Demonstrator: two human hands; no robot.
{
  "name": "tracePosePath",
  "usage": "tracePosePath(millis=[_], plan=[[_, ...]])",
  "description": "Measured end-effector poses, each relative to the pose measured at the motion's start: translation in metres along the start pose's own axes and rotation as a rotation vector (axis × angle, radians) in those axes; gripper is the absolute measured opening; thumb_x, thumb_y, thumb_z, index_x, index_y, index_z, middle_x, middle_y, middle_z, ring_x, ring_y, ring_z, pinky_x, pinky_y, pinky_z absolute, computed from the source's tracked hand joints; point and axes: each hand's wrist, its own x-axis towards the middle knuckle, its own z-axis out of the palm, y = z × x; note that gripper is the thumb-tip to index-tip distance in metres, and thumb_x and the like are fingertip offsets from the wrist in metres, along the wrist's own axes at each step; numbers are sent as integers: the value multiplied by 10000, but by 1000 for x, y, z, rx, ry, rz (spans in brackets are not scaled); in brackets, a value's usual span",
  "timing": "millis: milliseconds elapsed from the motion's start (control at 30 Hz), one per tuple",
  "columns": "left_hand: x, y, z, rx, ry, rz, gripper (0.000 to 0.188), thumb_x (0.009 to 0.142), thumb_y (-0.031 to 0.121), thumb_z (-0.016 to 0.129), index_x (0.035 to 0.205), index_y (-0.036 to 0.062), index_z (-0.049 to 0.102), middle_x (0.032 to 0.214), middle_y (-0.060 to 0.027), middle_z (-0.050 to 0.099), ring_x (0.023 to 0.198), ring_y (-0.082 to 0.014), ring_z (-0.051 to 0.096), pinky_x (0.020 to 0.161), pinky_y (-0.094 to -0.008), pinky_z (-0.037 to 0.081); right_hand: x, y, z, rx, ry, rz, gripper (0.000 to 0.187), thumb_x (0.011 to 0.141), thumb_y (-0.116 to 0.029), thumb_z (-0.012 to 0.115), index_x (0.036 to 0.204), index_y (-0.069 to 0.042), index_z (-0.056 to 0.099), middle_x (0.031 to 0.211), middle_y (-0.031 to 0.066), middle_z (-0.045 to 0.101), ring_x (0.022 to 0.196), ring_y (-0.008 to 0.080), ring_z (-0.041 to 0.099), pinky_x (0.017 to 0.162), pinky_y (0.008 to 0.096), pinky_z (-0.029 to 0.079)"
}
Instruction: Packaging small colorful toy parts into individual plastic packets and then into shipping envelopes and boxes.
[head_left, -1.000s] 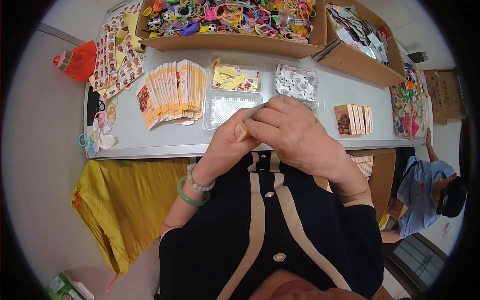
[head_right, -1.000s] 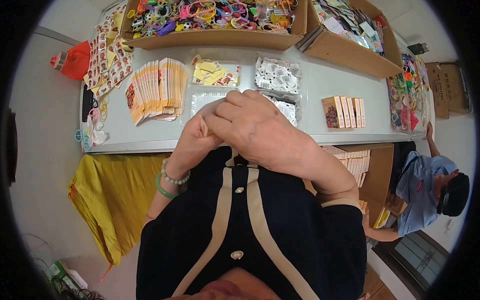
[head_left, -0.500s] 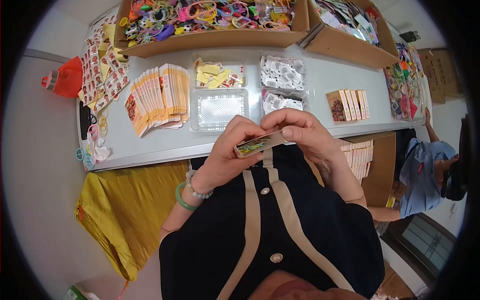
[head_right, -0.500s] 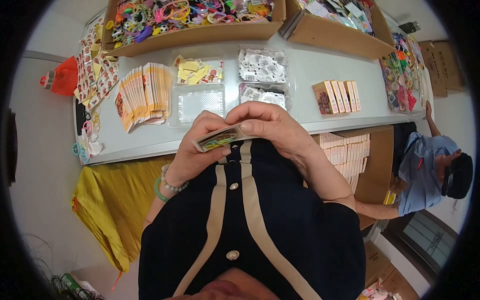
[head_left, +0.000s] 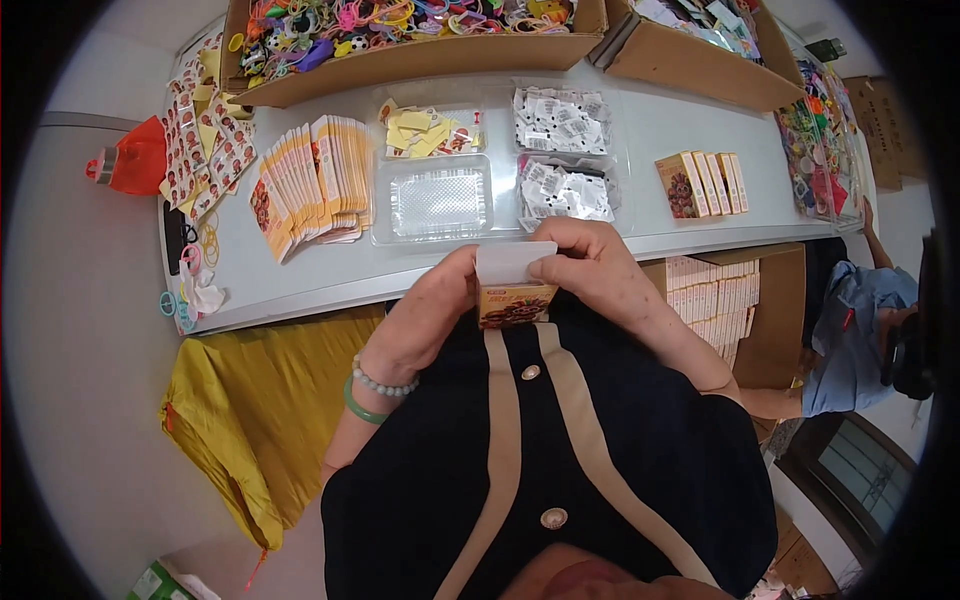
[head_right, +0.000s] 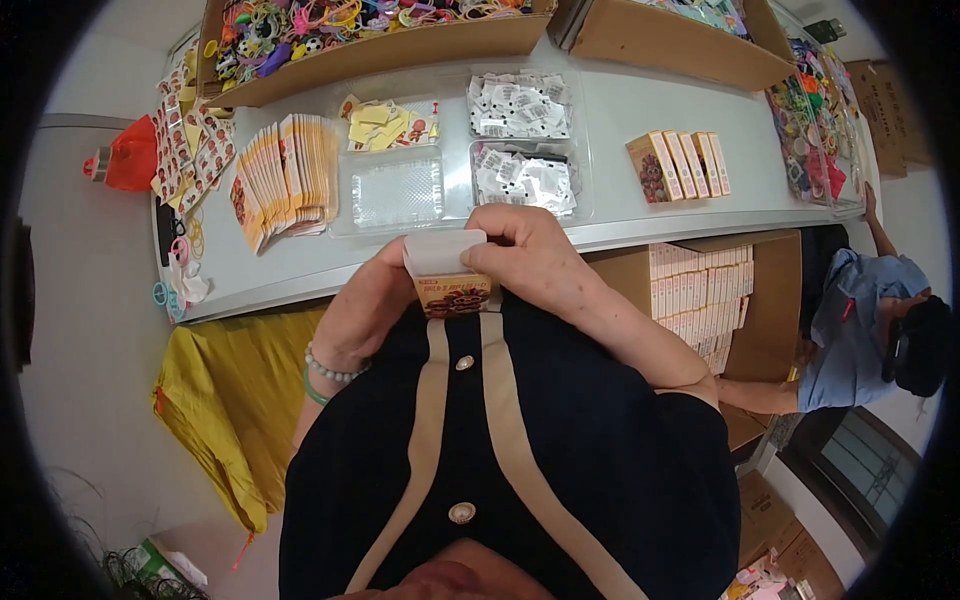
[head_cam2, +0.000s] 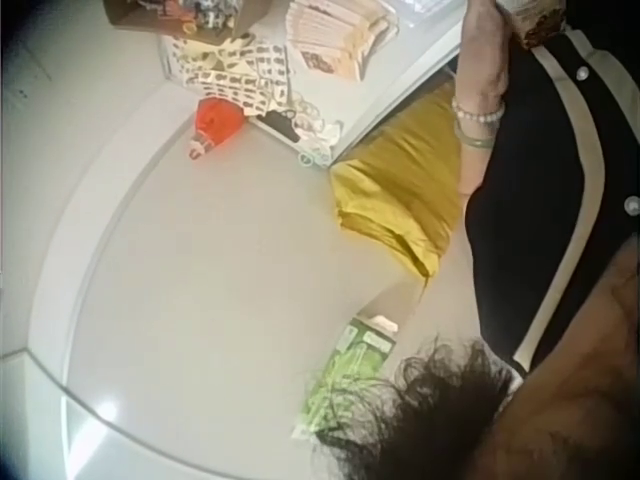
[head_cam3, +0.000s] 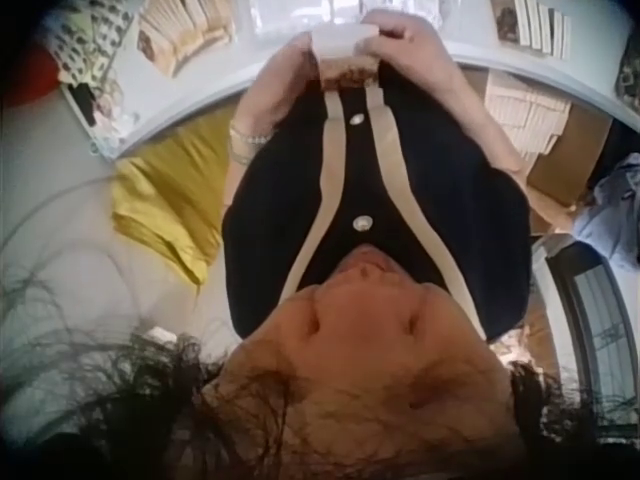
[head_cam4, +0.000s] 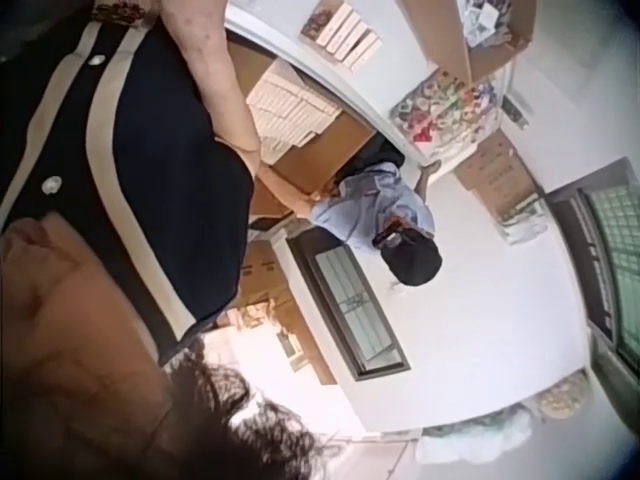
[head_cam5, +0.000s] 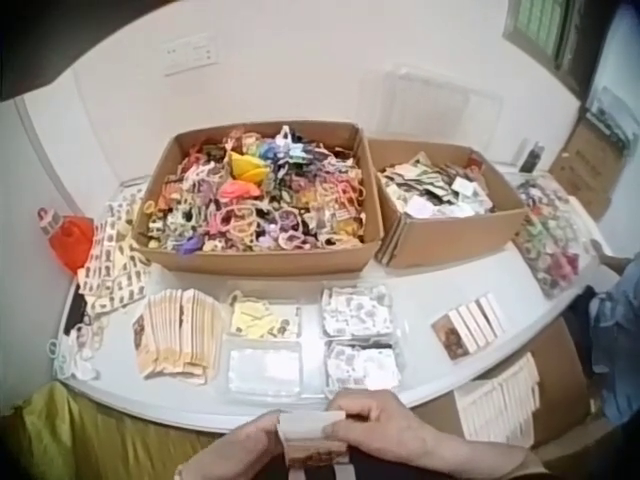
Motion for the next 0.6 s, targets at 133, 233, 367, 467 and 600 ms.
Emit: tracePosePath(millis=[133,233,367,467,600], plan=[[0,-7,-9,95,59,-22,331,886,263,600,1127,58,502,1040,-45,541,991,-139,514,911,-280,390,-3,-2,9,-29,-59,42,71,812,-39,575,865,5,590,812,-8,545,743,45,495,675,210,414],[4,-14,-16,116,101,-58,172,869,156,583,1011,65,551,940,17,538,893,-62,474,828,-220,367,-2,12,13,-24,-58,-5,86,819,-34,571,899,-7,587,819,-10,525,756,46,485,672,207,407],[14,-20,-25,182,81,-115,188,842,124,600,1012,62,548,923,2,572,894,-82,529,835,-235,409,2,28,15,-31,-41,-14,90,828,-31,565,914,-14,580,820,-13,505,772,45,473,673,211,404],[16,-20,-27,200,94,-95,194,837,111,603,1019,59,560,917,5,579,864,-78,539,806,-220,424,4,29,15,16,-12,11,139,798,-24,584,935,-13,609,842,49,574,765,111,544,690,259,445],[17,-17,-33,255,-10,-88,203,880,187,608,1024,47,578,928,18,564,872,-57,504,801,-217,406,2,31,7,-322,-11,-617,242,792,-6,611,1028,-56,634,965,75,620,873,228,602,754,315,479]])
